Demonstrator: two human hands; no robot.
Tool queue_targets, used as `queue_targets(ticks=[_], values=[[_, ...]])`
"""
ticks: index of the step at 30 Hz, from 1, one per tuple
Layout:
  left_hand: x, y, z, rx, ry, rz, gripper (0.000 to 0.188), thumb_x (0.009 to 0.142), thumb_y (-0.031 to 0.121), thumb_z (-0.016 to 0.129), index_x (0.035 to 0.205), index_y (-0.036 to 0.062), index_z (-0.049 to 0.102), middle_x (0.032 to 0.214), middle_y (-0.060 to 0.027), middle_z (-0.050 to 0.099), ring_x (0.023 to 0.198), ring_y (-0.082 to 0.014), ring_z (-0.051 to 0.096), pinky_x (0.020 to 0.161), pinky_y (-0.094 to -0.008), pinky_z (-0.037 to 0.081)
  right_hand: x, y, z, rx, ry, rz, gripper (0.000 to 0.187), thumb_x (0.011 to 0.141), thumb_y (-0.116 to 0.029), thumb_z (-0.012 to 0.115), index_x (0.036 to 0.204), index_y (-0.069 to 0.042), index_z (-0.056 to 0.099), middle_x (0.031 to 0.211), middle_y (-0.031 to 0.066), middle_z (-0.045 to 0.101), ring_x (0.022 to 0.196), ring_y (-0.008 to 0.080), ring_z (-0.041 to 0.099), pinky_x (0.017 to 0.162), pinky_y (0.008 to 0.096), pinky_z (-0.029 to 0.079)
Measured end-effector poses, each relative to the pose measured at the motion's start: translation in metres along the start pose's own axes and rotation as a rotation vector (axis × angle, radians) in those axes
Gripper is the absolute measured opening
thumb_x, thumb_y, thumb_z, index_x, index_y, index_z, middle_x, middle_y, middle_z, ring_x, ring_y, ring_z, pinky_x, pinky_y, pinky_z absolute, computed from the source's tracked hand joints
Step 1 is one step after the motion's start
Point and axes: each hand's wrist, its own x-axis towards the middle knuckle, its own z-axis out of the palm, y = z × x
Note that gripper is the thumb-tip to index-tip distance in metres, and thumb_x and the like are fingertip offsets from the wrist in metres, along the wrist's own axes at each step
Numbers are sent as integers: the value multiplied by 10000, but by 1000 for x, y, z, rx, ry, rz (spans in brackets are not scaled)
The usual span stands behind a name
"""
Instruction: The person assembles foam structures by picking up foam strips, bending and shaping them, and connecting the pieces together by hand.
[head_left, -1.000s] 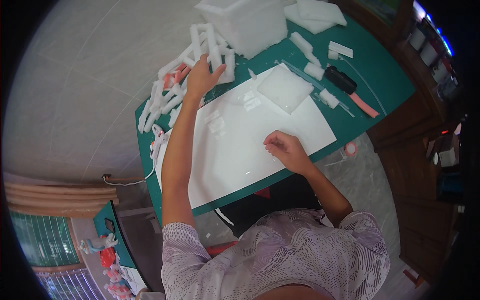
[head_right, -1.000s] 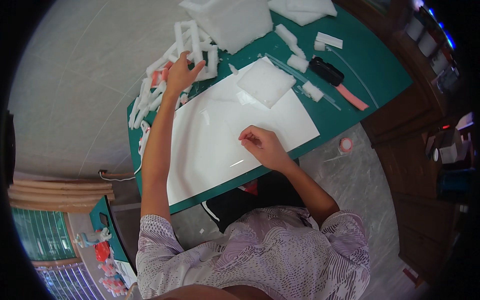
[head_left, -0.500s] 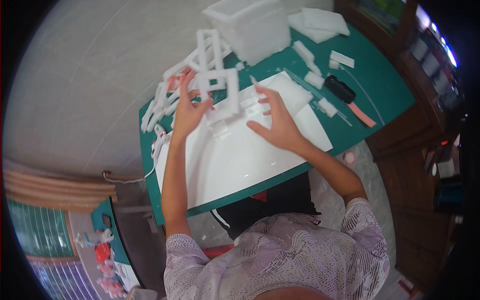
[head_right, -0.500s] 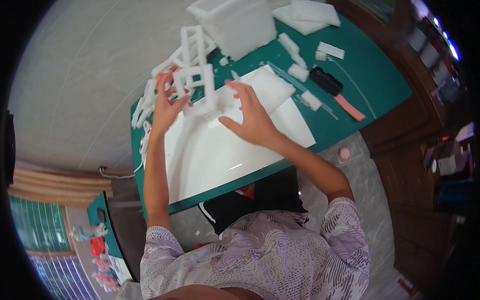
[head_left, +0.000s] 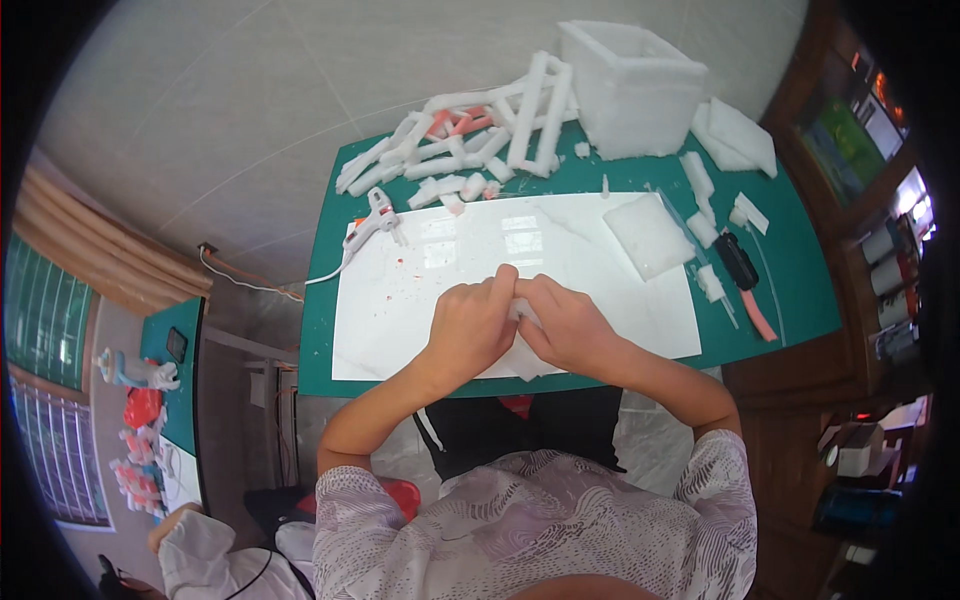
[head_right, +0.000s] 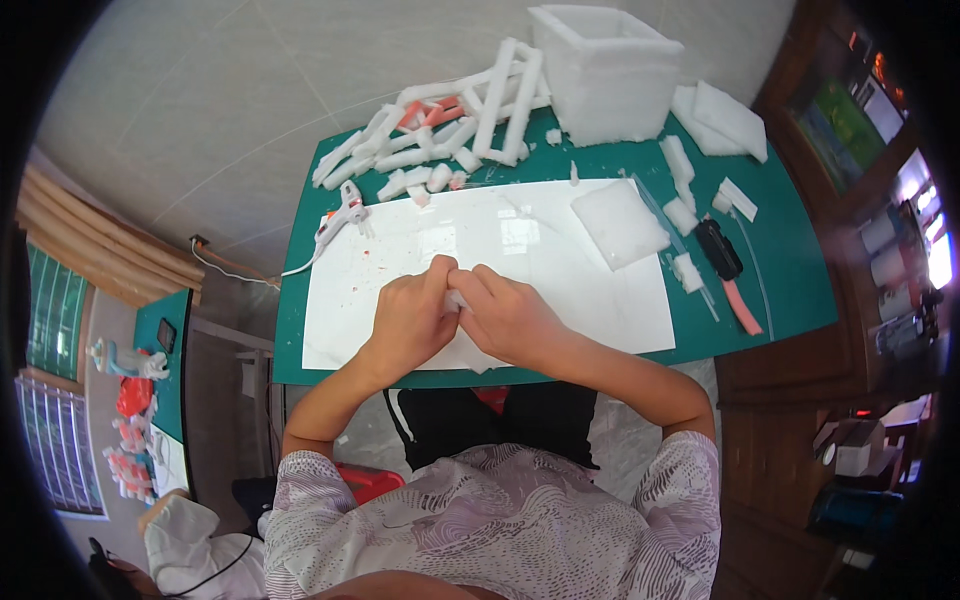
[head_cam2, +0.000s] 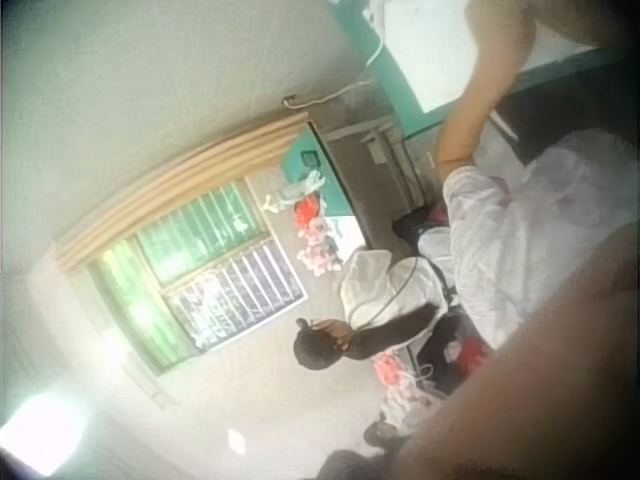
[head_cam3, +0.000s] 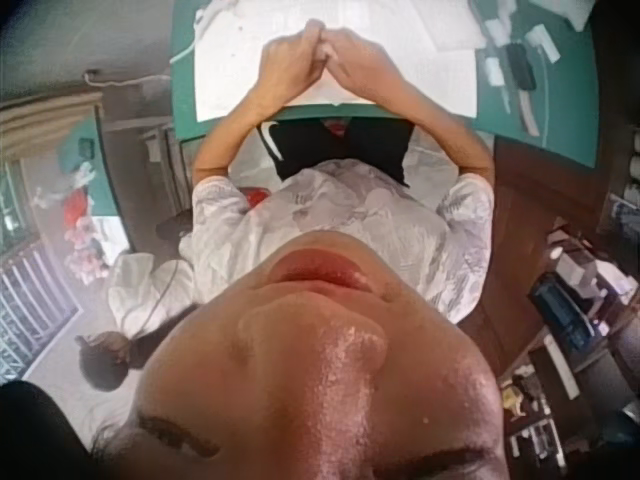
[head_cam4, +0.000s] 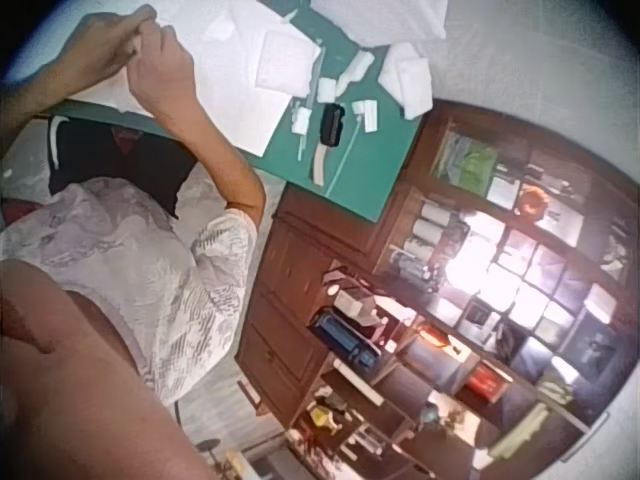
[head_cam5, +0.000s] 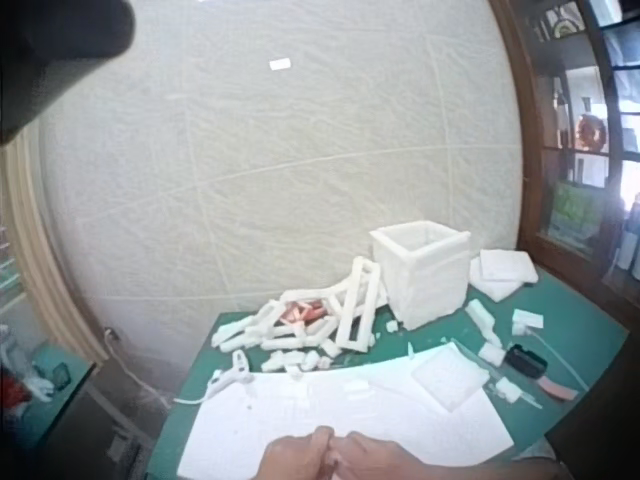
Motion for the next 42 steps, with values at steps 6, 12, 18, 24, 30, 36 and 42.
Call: queue_targets(ticks=[6, 12, 18, 24, 30, 36, 42], values=[[-19, -25, -22, -240, -74, 145, 314, 737, 25, 653, 999, 43, 482, 705, -159, 594, 622, -364, 623, 552, -433, 465, -3, -1, -15, 16, 88, -159, 271, 847, 4, 533, 1114, -29, 505, 879, 146, 563, 687, 297, 620, 625, 370, 523], [-15, -39, -33, -619, 294, -225, 160, 853, 69, 651, 912, 42, 504, 685, -127, 554, 532, -238, 511, 541, -322, 416, 25, 12, -53, 704, 528, 132, 281, 923, 31, 493, 1161, -61, 376, 838, 75, 511, 678, 132, 557, 653, 299, 547], [20, -33, -3, 128, 444, 112, 286, 812, 145, 723, 1067, 65, 622, 1065, -125, 614, 994, -302, 594, 848, -461, 421, 53, 38, -25, 544, 535, 125, 283, 963, -9, 507, 1201, -52, 361, 859, 72, 527, 692, 110, 553, 632, 275, 525], [34, 9, 32, 156, 480, 417, 405, 758, 230, 770, 1090, 40, 638, 975, -110, 625, 889, -278, 610, 817, -392, 444, 59, 28, -26, 740, 724, 162, 311, 972, -41, 522, 1237, -71, 361, 838, 46, 530, 645, 80, 516, 567, 242, 473], [32, -23, 69, 217, 239, 461, 287, 746, 256, 711, 899, 58, 571, 653, -4, 486, 573, -165, 532, 561, -314, 392, 55, 39, -29, 743, 583, 365, 331, 972, -79, 566, 1253, -103, 392, 750, 15, 510, 516, 52, 433, 431, 221, 368], [27, -14, 40, 183, 338, 375, 228, 750, 225, 708, 836, 80, 554, 638, 0, 486, 540, -163, 527, 540, -296, 385, 65, 15, -41, 664, 617, 346, 321, 970, -101, 587, 1244, -97, 420, 708, 4, 497, 461, 52, 394, 391, 226, 332], [10, 3, 9, 73, 456, 296, 218, 751, 216, 722, 804, 92, 552, 612, -6, 475, 512, -172, 515, 508, -303, 375, 63, -25, -44, 632, 775, 133, 312, 987, -75, 546, 1264, -89, 403, 700, 12, 472, 464, 56, 379, 400, 226, 337]])
